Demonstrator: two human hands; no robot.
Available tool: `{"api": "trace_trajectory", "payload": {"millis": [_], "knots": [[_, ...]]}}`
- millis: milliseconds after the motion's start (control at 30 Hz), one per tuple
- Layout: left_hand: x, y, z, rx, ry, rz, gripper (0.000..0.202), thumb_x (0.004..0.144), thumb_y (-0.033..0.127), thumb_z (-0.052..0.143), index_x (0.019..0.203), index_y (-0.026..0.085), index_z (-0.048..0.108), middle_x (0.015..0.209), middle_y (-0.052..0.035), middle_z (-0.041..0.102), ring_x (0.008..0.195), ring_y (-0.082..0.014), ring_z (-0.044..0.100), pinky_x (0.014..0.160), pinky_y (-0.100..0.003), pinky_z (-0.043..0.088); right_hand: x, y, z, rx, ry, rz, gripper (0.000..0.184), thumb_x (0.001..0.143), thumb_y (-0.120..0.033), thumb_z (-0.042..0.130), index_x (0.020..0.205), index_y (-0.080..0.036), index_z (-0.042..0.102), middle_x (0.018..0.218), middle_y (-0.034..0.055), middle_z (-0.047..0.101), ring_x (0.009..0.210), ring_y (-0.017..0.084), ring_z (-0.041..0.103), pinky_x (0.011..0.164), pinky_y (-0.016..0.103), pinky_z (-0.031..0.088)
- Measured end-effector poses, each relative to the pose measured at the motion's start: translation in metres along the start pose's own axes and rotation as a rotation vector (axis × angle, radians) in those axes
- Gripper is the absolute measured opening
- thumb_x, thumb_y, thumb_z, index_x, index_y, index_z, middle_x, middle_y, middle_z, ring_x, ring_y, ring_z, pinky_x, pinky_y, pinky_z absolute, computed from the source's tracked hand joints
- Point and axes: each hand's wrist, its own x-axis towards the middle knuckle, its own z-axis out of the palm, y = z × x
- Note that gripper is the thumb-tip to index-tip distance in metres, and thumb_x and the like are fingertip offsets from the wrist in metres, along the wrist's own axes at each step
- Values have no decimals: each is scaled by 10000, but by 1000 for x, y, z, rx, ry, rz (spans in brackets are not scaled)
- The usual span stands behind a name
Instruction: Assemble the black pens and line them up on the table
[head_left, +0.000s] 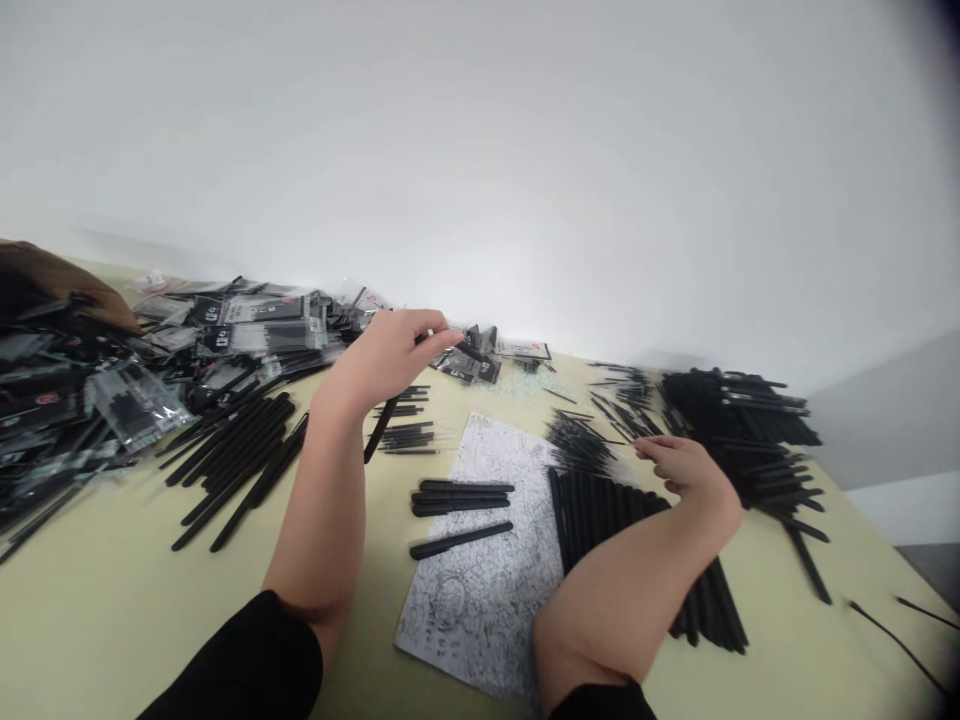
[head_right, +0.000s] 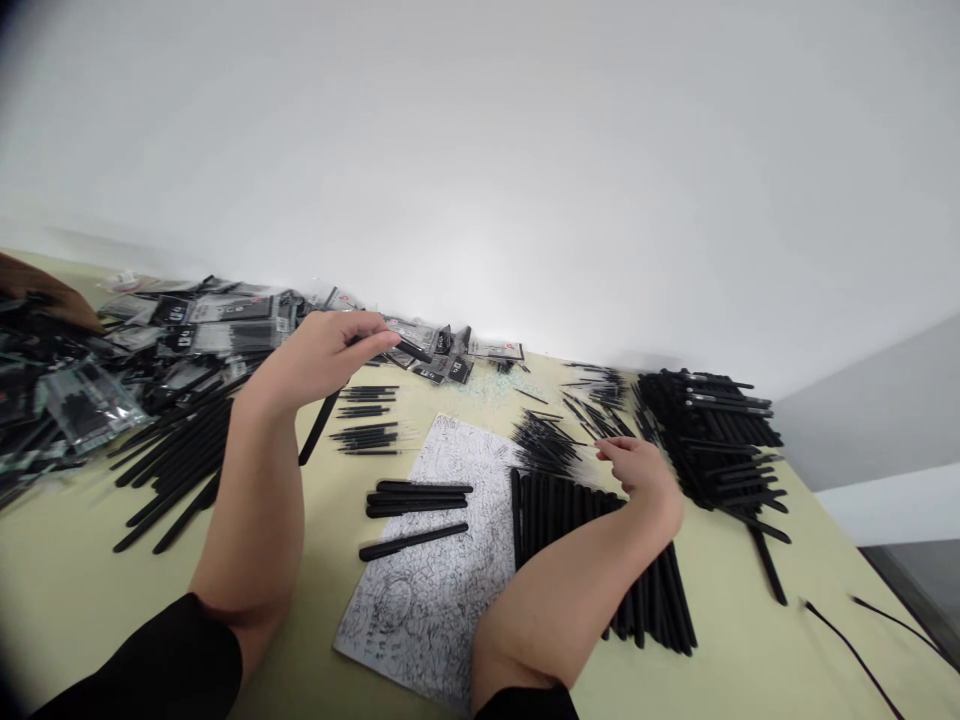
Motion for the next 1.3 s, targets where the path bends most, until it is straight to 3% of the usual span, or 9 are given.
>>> {"api": "trace_trajectory", "payload": {"millis": [233, 467, 867, 1300], "knots": [[0, 0, 1, 2, 1, -2, 369, 947, 431, 454, 676, 192, 526, 596, 8, 500, 556, -118, 410, 561, -283, 304, 6, 7, 2, 85, 11, -23, 192, 766, -316, 598, 827, -152, 676, 689, 24, 601, 475, 77, 358, 410, 222, 282], [0, 1, 1, 5, 4, 1, 375, 942, 436, 454, 661, 194, 510, 583, 11, 482, 557, -121, 406, 564, -284, 305, -7, -4, 3, 209, 80, -92, 205, 728, -271, 614, 876, -141, 672, 901, 64, 687, 502, 65, 391, 412, 218, 292], [0, 0, 1, 2, 6, 17, 375, 933, 440, 458, 662, 192, 533, 587, 4, 503, 561, -124, 419, 561, -282, 306, -4, -4, 3, 85, -82, 17, 264, 701, -247, 642, 945, -166, 701, 990, 73, 731, 529, 79, 415, 440, 219, 304], [0, -1, 0, 9, 3, 30, 385, 939, 454, 432, 680, 192, 542, 607, -11, 532, 571, -130, 440, 565, -284, 315, -3, -4, 2, 9, -76, 30, 234, 669, -235, 653, 883, -180, 728, 957, 72, 738, 533, 96, 405, 457, 234, 315]]}}
